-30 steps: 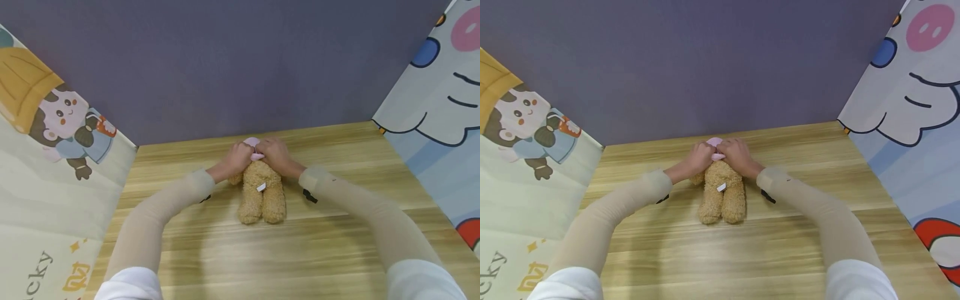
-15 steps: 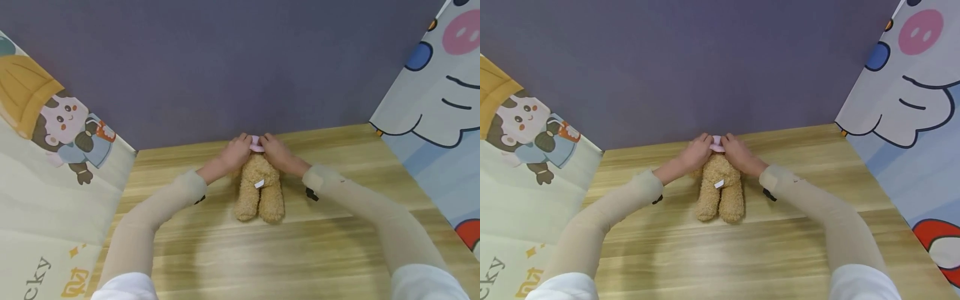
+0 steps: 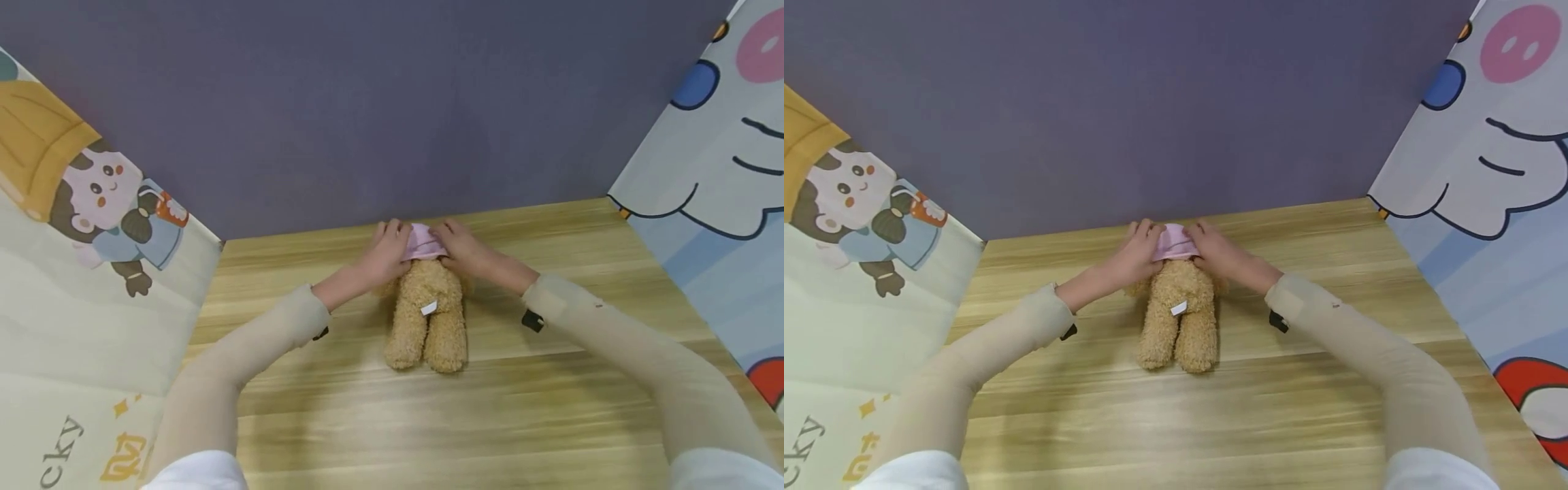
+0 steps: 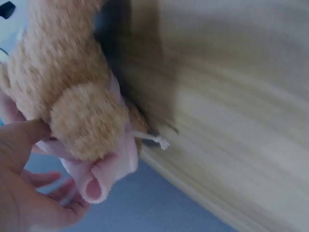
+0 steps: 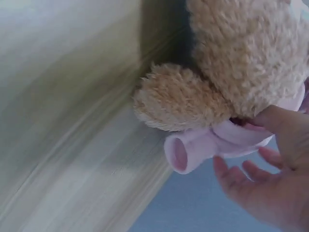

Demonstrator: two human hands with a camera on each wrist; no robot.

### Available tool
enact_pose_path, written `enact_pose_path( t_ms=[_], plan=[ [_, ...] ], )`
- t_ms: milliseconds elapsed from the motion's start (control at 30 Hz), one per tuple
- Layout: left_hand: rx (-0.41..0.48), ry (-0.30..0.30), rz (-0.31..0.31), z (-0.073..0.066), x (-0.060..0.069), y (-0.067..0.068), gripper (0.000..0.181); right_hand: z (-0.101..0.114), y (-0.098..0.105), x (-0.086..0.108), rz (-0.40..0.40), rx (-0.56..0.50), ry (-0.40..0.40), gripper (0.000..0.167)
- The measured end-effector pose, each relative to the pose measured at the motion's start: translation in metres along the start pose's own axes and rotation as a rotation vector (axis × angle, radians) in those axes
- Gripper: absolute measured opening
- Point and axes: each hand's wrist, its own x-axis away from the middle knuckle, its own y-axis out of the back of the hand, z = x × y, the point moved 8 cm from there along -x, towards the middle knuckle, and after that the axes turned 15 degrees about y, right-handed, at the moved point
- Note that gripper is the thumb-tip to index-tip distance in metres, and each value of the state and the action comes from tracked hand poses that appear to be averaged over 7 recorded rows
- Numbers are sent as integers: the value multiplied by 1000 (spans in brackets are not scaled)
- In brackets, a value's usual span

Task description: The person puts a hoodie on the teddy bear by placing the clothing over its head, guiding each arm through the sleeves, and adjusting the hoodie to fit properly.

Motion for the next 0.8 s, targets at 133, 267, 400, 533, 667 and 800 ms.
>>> enact_pose_path(
  t_ms=[133, 267, 400, 533, 667, 800],
  plan=[
    [-154, 76, 46, 6, -19, -9, 68, -13, -10, -9, 64, -40, -36, 64],
    [-356, 6, -13, 2, -28, -22, 43, -22, -21, -14, 81, -40, -95, 55],
    [-500, -67, -176, -3, -26, -31, 17, -21, -28, -17, 20, 49, -86, 41],
    [-445, -75, -231, -3, -20, -36, 13, -9, -33, -22, -48, 112, 11, 25],
    [-315, -42, -216, 0, -20, -33, 12, 1, -30, -25, -135, 112, 63, 9],
    [-150, 6, -152, 10, -25, -29, 8, -5, -30, -20, -123, 29, -41, 15]
  ],
)
